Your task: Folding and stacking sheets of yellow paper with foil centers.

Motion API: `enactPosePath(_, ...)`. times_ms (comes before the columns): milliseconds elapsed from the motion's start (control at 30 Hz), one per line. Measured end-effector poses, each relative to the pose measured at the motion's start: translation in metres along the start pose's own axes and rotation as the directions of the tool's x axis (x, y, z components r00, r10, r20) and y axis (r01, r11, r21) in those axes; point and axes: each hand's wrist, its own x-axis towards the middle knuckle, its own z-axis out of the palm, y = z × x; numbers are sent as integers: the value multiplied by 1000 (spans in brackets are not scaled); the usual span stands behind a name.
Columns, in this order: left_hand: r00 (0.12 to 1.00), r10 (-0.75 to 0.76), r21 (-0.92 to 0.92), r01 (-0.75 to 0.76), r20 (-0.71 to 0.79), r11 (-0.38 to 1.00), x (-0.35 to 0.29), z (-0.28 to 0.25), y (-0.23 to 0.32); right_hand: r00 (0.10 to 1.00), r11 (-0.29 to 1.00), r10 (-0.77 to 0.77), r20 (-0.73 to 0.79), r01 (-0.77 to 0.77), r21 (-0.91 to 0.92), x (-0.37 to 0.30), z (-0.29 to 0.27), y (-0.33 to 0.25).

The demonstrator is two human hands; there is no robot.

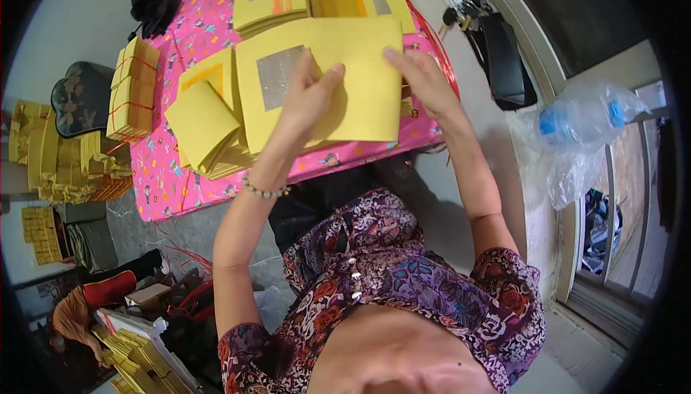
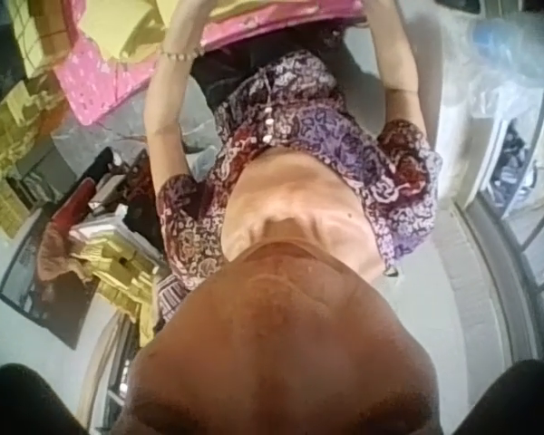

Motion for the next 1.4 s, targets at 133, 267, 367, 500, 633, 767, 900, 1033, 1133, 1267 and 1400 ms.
enactPosePath(133,990,-118,28,116,80,993,20,1,5,995,996,73,64,-69,-63,2,-8,0)
enactPosePath(267,982,-174,-19,176,68,984,32,6,8,951,961,271,148,-257,-105,4,-18,-13)
enactPosePath(367,978,-198,-24,200,70,979,40,10,6,978,983,147,145,-127,-135,3,-22,2)
enactPosePath(500,983,-170,-29,172,75,985,53,11,-10,984,981,140,111,-123,-150,5,-29,3)
enactPosePath(633,987,-155,34,154,30,987,56,13,-11,954,959,248,167,-217,-184,-8,-35,2)
enactPosePath(767,990,-134,-30,136,48,990,57,21,-15,968,974,211,137,-196,-117,-12,-39,15)
enactPosePath(900,993,-109,-9,110,32,994,65,11,-22,950,955,288,122,-276,-106,-28,-31,14)
enactPosePath(1033,990,-140,49,139,17,989,54,18,-17,934,933,332,135,-304,-193,-32,-37,17)
enactPosePath(1133,985,-153,37,150,76,988,48,16,-16,963,972,237,129,-235,-26,-17,-40,15)
enactPosePath(1267,977,-192,89,184,92,979,38,26,-12,990,992,106,-92,-99,75,15,-41,19)
enactPosePath(1400,959,-268,65,263,91,963,56,17,-23,997,999,19,-77,-22,-38,37,-48,30)
